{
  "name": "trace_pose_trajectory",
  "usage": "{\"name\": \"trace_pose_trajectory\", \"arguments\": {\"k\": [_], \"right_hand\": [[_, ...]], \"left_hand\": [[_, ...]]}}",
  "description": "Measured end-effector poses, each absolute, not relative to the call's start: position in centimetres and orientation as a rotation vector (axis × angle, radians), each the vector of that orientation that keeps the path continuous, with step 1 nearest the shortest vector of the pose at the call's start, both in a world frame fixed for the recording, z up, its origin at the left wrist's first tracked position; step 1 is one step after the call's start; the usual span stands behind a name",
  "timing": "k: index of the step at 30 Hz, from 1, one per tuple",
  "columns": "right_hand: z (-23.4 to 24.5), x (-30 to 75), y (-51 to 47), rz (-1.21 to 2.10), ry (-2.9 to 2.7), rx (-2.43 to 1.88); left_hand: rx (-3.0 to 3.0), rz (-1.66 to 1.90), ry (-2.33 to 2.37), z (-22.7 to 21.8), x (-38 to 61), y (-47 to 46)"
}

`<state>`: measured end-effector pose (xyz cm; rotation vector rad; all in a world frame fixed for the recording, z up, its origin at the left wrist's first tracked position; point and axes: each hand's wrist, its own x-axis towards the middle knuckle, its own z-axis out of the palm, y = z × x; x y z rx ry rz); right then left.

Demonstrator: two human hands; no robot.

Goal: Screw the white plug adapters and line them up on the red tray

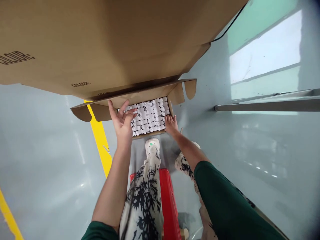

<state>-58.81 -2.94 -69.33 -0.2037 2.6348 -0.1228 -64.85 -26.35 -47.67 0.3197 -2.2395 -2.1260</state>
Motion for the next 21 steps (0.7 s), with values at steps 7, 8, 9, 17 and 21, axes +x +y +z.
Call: {"name": "trace_pose_trajectory", "arguments": {"k": [7, 8, 9, 17, 21], "right_hand": [[-70.3, -59.1, -2.9, -0.029, 2.632, -0.242], [-70.5, -59.0, -3.0, -0.012, 2.629, -0.236], [-70.5, -59.0, -3.0, 0.005, 2.627, -0.230], [-69.8, -58.6, -3.3, 0.066, 2.657, -0.277], [-69.7, -58.7, -3.6, 0.083, 2.664, -0.271]], "left_hand": [[0.321, -2.077, -2.316, -47.1, -64.8, -26.2], [0.320, -2.073, -2.320, -47.1, -64.8, -26.1], [0.322, -2.070, -2.322, -47.0, -64.8, -26.1], [0.347, -2.097, -2.277, -47.0, -64.8, -25.9], [0.363, -2.093, -2.277, -47.1, -64.7, -25.9]]}}
